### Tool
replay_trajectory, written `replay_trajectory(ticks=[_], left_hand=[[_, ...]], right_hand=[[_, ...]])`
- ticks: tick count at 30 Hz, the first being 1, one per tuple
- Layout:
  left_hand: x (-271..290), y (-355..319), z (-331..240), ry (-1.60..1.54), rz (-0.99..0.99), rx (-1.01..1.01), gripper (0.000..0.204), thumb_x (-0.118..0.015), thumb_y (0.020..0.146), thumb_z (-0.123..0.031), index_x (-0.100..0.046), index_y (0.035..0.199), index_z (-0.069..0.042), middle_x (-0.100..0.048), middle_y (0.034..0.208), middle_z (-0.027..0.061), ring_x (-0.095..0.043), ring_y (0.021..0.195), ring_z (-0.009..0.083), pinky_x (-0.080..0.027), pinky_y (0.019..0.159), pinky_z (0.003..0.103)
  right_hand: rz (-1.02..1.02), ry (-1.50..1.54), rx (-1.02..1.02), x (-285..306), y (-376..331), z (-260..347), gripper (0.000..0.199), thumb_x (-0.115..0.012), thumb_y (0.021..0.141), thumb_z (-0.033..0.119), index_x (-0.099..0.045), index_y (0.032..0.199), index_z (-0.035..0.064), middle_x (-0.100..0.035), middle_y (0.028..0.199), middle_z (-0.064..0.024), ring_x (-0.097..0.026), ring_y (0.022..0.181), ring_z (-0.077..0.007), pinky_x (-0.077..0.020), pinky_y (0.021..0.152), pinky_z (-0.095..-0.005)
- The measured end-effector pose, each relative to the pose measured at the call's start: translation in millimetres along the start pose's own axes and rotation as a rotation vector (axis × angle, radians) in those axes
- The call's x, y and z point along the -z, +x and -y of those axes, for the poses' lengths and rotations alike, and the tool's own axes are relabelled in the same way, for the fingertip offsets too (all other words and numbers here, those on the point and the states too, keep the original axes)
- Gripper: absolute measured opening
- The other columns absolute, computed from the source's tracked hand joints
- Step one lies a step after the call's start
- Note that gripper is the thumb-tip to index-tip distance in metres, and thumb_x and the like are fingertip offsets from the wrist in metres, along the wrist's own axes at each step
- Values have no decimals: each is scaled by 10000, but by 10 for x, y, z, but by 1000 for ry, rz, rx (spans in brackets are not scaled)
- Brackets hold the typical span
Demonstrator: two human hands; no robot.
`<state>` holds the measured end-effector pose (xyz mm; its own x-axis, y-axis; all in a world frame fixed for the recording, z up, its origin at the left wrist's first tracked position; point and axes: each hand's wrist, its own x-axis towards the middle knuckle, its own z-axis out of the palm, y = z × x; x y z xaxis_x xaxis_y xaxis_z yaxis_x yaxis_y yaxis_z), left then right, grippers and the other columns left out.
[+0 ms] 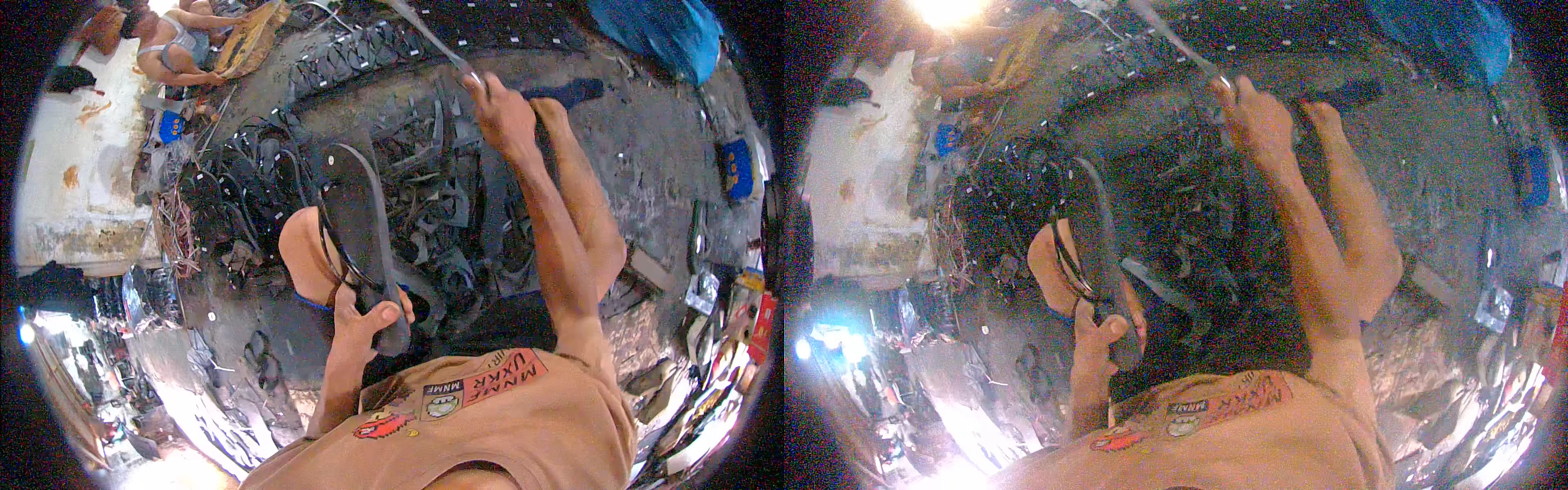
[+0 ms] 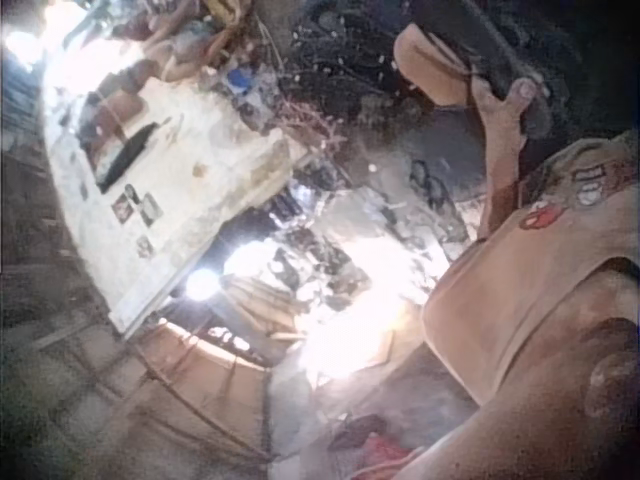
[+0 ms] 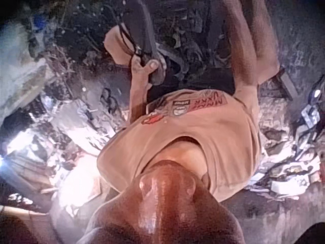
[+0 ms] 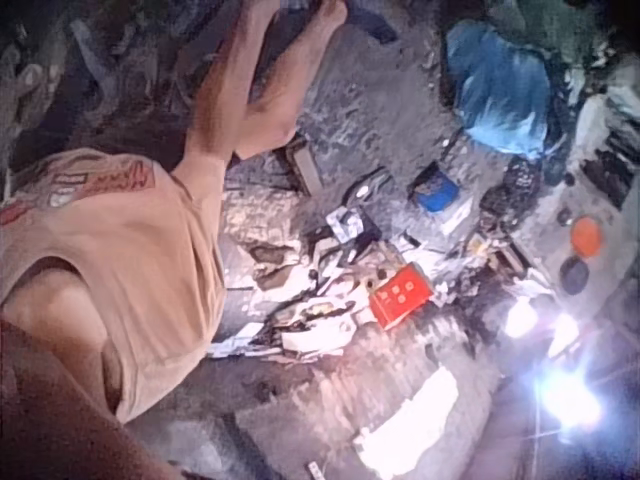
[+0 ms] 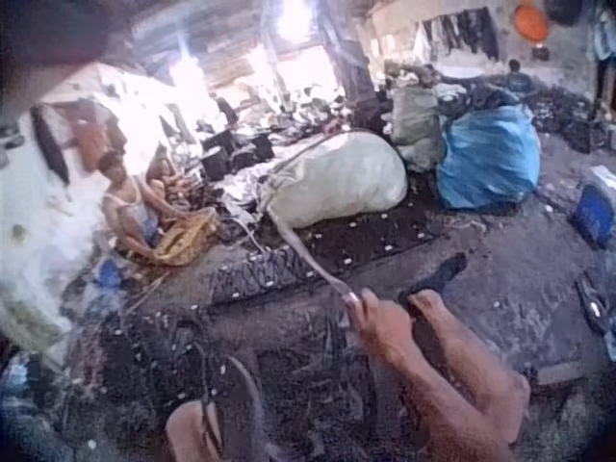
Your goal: The person sits on the floor and uses a knife to cut strips from black rubber sheets. They repeatedly pick up sheets, cut them into narrow strips, and place the cut pieces aside. The process continues with multiple sheets handled one at a time.
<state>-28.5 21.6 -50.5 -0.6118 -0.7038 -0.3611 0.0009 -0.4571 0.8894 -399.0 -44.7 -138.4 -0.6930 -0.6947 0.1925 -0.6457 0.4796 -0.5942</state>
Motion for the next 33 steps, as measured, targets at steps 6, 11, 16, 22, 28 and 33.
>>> replay_trajectory(ticks=[6,11,16,22,28,33], left_hand=[[-405,-6,205,680,-194,-222,820,-919,741,-245,-491,1401,-14,-693,1171,124,-684,1052,266,-526,989,326],[-401,182,-237,-201,-113,-152,542,-794,936,-263,-559,1353,-8,-672,1200,80,-651,1092,176,-527,980,332],[-116,165,-688,100,-179,16,422,-743,980,-347,-653,1239,-27,-721,1147,45,-675,1040,137,-551,907,301],[49,-106,-626,-142,-136,161,333,-698,1016,-316,-662,1229,-62,-756,1028,56,-733,864,149,-612,771,309],[49,-87,-553,-75,-140,162,315,-701,1016,-285,-638,1211,-45,-730,1037,40,-715,896,137,-601,788,311],[83,9,-606,165,-42,182,296,-713,1010,-255,-620,1191,-41,-688,1029,21,-670,922,128,-563,835,308]], right_hand=[[262,1113,-315,636,-1609,693,409,-620,1040,403,-693,1187,28,-655,746,6,-593,642,-105,-466,578,-282],[104,839,-81,808,-2163,809,401,-841,896,235,-707,1202,14,-687,802,-35,-578,730,-76,-538,715,-306],[422,876,-201,1298,-2599,904,425,-516,1075,288,-535,1456,99,-716,863,-160,-692,732,-214,-549,684,-383],[780,402,-223,1574,-4070,285,310,-559,1026,301,-629,1220,70,-691,828,-245,-705,815,-472,-548,726,-511],[785,456,-309,1611,-4089,351,264,-604,996,312,-613,1111,75,-676,825,-257,-684,812,-494,-533,705,-542],[759,369,-127,1129,-3267,432,299,-570,1038,379,-605,1089,87,-674,811,-269,-669,786,-498,-519,683,-555]])
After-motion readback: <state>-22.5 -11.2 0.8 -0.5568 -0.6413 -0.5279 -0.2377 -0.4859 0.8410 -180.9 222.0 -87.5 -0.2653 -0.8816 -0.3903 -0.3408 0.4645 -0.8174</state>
